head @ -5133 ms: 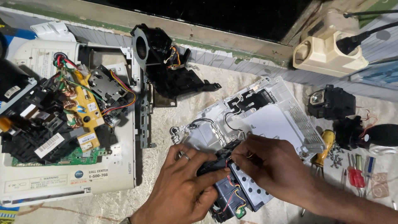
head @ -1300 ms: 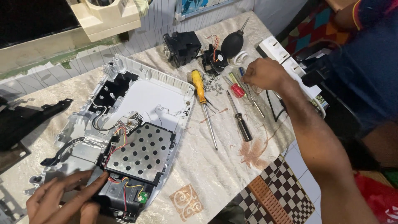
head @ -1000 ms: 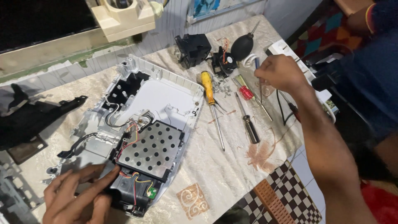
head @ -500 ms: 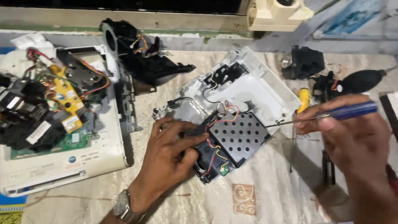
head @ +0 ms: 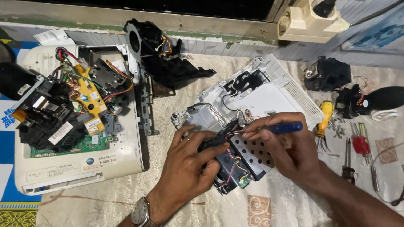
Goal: Reinstalling a power supply unit into an electronic device and connecting the internal wire harnesses.
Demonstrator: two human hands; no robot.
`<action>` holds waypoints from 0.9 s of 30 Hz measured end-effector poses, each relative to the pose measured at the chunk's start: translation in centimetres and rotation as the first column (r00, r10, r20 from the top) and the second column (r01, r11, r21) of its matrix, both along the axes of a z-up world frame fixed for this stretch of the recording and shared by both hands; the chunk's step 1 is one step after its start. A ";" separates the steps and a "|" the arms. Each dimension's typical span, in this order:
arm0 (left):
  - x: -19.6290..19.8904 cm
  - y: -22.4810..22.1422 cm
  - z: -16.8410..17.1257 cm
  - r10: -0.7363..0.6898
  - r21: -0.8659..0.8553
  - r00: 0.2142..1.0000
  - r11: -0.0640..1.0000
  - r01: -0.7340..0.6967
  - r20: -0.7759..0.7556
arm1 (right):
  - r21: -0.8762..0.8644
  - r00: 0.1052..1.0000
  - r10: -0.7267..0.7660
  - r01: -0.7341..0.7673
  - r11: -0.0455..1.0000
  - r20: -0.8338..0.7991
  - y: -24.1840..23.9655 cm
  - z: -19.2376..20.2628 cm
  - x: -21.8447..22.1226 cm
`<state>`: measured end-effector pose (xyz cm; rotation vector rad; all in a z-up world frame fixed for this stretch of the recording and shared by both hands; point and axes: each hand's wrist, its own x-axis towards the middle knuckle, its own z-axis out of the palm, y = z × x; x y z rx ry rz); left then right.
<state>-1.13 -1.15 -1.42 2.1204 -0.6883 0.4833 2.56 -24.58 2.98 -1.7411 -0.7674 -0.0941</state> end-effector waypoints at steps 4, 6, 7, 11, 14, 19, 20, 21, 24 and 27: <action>0.1 -0.1 0.4 0.005 -0.025 0.999 1.000 -0.004 0.044 | 0.036 0.993 -0.019 0.023 0.999 -0.112 -0.1 -0.7 0.0; 0.0 -0.1 0.5 0.008 0.011 0.999 1.000 -0.009 0.043 | 0.081 0.989 -0.011 0.023 0.996 -0.145 -0.4 -1.2 0.1; 0.0 -0.1 0.5 0.014 0.009 0.999 1.000 -0.014 0.043 | 0.078 0.989 -0.006 0.018 0.997 -0.145 -0.5 -1.2 0.2; -0.1 -0.2 0.4 0.009 0.015 1.000 1.000 -0.010 0.020 | 0.068 0.984 -0.043 0.055 0.996 -0.172 -0.8 -1.6 0.3; -0.1 -0.2 0.4 0.006 -0.001 1.000 1.000 -0.006 0.015 | 0.095 0.973 -0.063 0.086 0.992 -0.222 -0.9 -2.0 0.4; -0.2 -0.2 0.4 0.006 -0.010 1.000 1.000 -0.006 0.004 | 0.080 0.964 -0.066 0.089 0.993 -0.258 -1.1 -2.1 0.9; -0.2 -0.1 0.4 0.001 -0.009 1.000 1.000 -0.001 0.000 | 0.089 0.957 -0.075 0.104 0.991 -0.279 -1.0 -2.1 1.0; -0.2 -0.1 0.4 -0.005 -0.009 1.000 1.000 0.005 -0.004 | 0.097 0.950 -0.085 0.119 0.988 -0.300 -1.0 -2.0 1.0; -0.1 -0.1 0.5 -0.009 0.003 1.000 1.000 0.009 -0.001 | 0.086 0.959 -0.063 0.089 0.992 -0.276 -1.1 -1.8 1.2; -0.1 -0.1 0.6 -0.015 -0.007 1.000 1.000 0.015 0.005 | 0.044 0.965 -0.030 0.043 0.998 -0.259 -1.3 -1.1 1.4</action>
